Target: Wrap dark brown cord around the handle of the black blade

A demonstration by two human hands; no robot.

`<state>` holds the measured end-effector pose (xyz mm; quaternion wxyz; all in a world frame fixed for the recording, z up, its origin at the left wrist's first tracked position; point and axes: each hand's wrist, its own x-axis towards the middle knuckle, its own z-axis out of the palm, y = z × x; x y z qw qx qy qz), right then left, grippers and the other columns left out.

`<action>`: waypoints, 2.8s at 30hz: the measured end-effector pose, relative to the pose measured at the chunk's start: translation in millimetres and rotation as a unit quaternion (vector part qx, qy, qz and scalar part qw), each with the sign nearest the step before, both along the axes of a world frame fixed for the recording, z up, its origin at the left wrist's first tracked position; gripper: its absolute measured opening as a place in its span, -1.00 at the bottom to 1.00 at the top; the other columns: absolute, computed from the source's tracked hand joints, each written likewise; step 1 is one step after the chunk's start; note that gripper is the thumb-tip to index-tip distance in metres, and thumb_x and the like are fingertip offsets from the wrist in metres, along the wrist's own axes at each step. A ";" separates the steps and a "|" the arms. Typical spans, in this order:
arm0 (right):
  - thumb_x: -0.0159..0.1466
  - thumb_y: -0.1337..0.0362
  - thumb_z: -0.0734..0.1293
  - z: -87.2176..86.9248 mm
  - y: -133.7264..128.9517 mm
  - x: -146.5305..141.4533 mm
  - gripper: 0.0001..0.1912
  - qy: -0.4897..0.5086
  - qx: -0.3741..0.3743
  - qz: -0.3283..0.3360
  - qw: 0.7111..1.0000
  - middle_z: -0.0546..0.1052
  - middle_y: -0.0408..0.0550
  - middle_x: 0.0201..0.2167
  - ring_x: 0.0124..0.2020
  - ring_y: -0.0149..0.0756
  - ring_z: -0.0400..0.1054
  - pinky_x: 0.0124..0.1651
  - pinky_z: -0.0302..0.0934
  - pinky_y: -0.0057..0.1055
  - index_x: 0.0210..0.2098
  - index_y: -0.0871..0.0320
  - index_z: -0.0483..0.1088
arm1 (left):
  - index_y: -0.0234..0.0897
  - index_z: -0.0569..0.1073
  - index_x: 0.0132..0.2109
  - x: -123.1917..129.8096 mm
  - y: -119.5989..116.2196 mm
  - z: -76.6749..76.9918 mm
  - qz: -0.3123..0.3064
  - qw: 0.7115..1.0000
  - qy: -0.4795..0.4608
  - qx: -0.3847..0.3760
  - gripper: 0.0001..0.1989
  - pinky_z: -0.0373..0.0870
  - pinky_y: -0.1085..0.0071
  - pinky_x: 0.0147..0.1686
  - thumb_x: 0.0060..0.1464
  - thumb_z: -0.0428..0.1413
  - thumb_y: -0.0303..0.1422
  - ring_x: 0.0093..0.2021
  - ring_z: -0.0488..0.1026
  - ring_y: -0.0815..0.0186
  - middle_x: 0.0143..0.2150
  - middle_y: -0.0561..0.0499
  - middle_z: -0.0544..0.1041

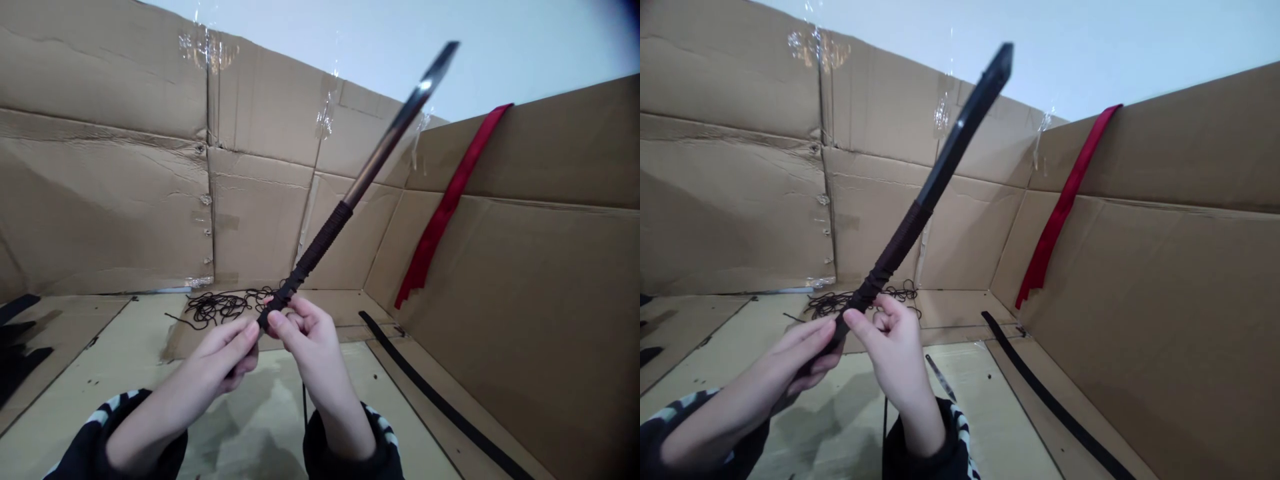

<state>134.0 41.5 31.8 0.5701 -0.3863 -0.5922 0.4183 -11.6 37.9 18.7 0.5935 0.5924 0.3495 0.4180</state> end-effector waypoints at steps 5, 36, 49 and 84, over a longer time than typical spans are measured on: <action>0.15 0.07 0.37 0.1 -2.0 -3.0 -0.70 -0.028 0.017 -0.048 0.998 -0.02 -0.35 -0.67 -0.61 -0.49 -0.13 -0.54 -0.18 -0.46 -0.36 0.21 0.43 | -0.27 0.32 -0.26 10.9 -4.4 -2.4 -0.034 0.997 -0.063 -0.038 -0.58 -0.14 0.56 -0.67 0.19 -0.08 0.03 -0.65 -0.08 0.54 -0.58 0.21 0.17; -0.05 0.20 0.54 7.5 -2.1 25.8 -0.69 0.167 0.045 -0.062 0.983 0.00 -0.40 -0.71 -0.64 -0.55 -0.18 -0.57 -0.16 -0.54 -0.36 0.15 0.44 | -0.20 0.48 -0.17 10.9 -8.6 -4.1 -0.007 0.997 0.060 0.042 -0.61 0.06 0.58 -0.61 0.15 0.01 0.02 -0.56 0.13 0.46 -0.51 0.14 0.25; 0.03 -0.02 0.50 9.2 -11.3 41.6 -0.57 0.116 0.017 0.115 0.986 0.46 -0.14 -0.53 -0.58 -0.48 0.21 -0.51 0.12 -0.52 -0.18 0.08 0.58 | -0.46 0.53 -0.32 11.5 1.8 -25.9 -0.376 0.888 -0.133 -0.230 -0.33 -0.35 0.43 -0.79 0.22 -0.25 0.03 -0.87 -0.14 0.53 -0.81 0.12 0.24; 0.10 0.19 0.48 11.9 -11.5 18.1 -0.77 0.104 0.045 -0.039 0.993 0.32 -0.23 -0.60 -0.58 -0.55 0.10 -0.53 0.01 -0.58 -0.50 0.20 0.42 | -0.21 0.34 -0.32 31.4 -21.1 -16.8 -0.015 0.996 0.092 -0.003 -0.53 0.24 0.48 -0.45 0.18 -0.14 0.10 -0.50 0.34 0.39 -0.50 0.10 0.40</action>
